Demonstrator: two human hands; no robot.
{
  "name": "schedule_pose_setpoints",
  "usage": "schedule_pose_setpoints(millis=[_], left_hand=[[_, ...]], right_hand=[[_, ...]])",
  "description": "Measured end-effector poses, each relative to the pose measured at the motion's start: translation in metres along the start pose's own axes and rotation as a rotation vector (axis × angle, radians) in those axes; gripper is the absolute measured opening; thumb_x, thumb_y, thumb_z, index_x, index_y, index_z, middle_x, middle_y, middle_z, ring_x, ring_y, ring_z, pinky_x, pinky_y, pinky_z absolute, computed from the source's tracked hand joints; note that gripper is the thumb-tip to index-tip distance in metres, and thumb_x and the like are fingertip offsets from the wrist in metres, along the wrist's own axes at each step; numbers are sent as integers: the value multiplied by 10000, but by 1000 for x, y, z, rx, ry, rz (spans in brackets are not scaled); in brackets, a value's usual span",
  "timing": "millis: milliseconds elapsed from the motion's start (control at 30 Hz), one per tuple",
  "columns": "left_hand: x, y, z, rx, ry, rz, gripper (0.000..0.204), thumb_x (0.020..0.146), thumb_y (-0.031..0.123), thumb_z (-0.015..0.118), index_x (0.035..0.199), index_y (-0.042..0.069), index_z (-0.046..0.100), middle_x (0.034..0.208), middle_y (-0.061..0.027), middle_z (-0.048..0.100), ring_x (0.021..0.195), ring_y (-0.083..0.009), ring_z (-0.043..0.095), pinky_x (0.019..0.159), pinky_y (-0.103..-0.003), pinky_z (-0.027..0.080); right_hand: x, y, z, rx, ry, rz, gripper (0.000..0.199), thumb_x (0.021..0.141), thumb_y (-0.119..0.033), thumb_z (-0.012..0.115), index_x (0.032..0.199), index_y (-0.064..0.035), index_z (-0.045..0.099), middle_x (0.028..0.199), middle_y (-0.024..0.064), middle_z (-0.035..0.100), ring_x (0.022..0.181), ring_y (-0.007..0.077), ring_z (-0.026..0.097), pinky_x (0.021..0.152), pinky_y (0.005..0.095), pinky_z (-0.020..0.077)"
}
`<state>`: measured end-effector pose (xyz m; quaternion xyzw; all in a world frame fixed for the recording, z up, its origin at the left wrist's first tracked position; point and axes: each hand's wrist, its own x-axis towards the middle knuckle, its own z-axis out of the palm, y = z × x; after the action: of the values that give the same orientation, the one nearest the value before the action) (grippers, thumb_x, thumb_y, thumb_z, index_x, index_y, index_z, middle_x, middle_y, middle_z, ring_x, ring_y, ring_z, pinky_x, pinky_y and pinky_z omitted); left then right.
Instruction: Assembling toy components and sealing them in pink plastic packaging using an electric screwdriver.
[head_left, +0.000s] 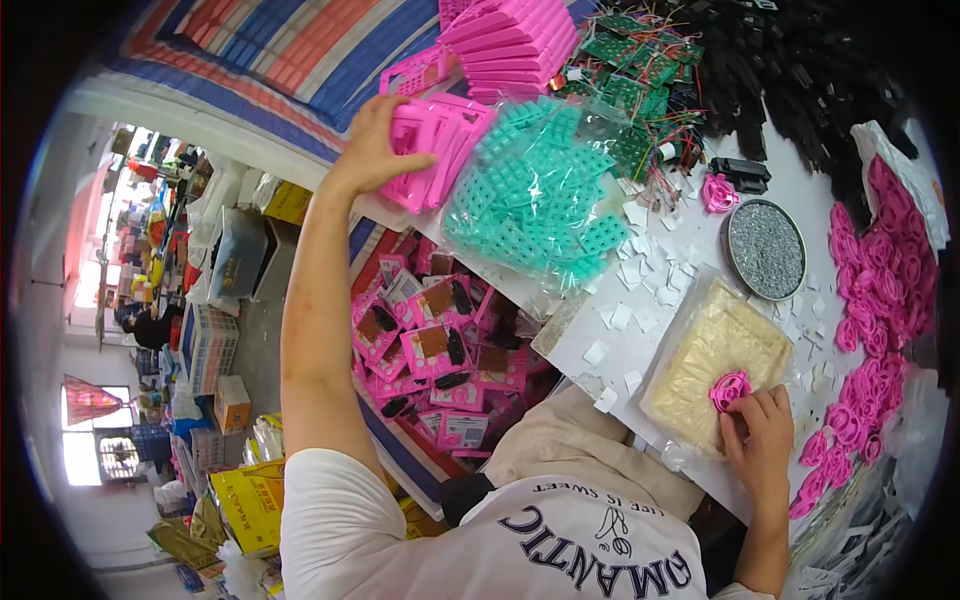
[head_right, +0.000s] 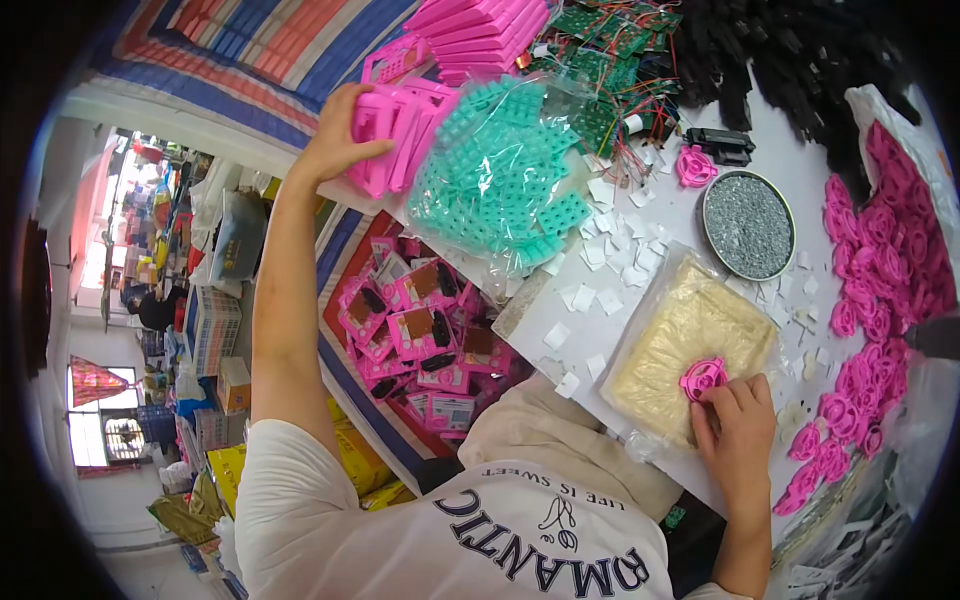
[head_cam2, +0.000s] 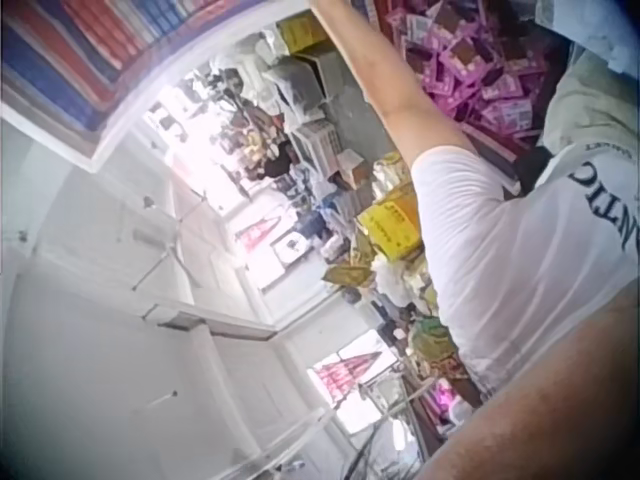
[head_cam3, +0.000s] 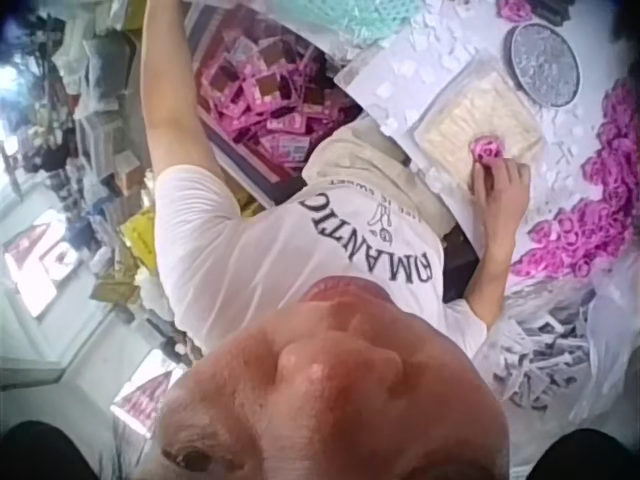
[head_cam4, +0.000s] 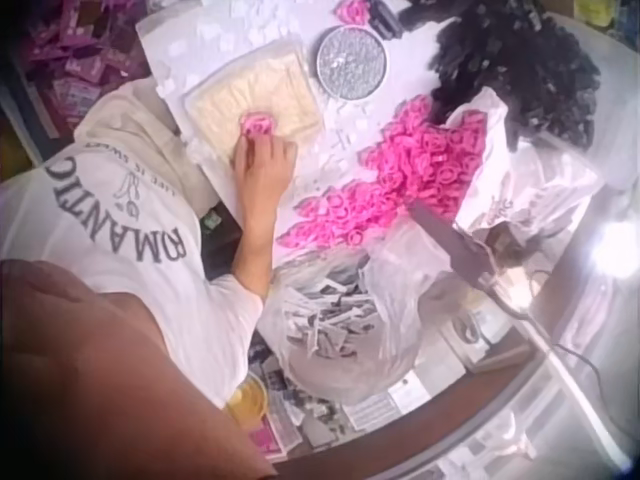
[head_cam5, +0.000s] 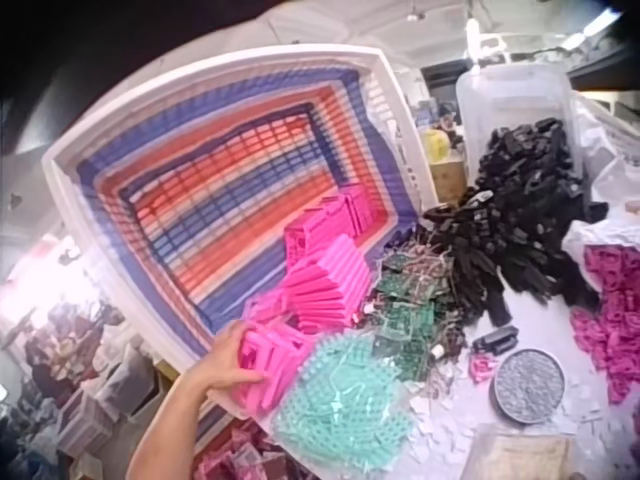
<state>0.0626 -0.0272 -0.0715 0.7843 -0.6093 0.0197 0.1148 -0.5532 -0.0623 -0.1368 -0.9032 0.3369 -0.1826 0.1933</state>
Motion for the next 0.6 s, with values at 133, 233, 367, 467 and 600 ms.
schedule_pose_setpoints(millis=[133,233,367,467,600], left_hand=[[-15,-15,-23,-234,160,-48,824,744,306,799,1430,-29,487,1455,-270,498,1365,-394,477,1141,-441,391],[-20,21,-35,-150,383,-162,634,798,149,657,1390,-46,536,1343,-259,603,1254,-391,585,1090,-425,440],[-27,114,-47,4,817,-15,546,838,9,496,1377,-36,569,1308,-216,654,1220,-399,621,1065,-423,457],[-47,249,-18,-103,835,414,496,875,35,495,1358,19,606,1330,-174,652,1271,-364,610,1146,-573,346],[-132,354,24,-94,-137,930,405,902,166,588,1292,87,664,1399,-128,602,1364,-317,540,1177,-709,166]], right_hand=[[-3,2,3,45,-5,0,214,746,-41,783,932,-58,679,828,109,610,815,316,543,694,408,458],[-3,-8,0,148,151,70,257,750,-46,792,990,-55,698,823,119,592,812,303,553,703,392,460],[-15,0,-15,265,296,80,331,781,-181,811,1048,-19,700,907,131,615,815,281,569,733,372,466],[-7,-18,-10,1034,253,201,733,938,-460,680,1475,0,484,1280,121,589,1112,233,580,946,364,476],[17,-42,3,2025,92,491,575,1041,-271,589,1515,-25,376,1231,86,643,1100,209,654,871,357,575]])
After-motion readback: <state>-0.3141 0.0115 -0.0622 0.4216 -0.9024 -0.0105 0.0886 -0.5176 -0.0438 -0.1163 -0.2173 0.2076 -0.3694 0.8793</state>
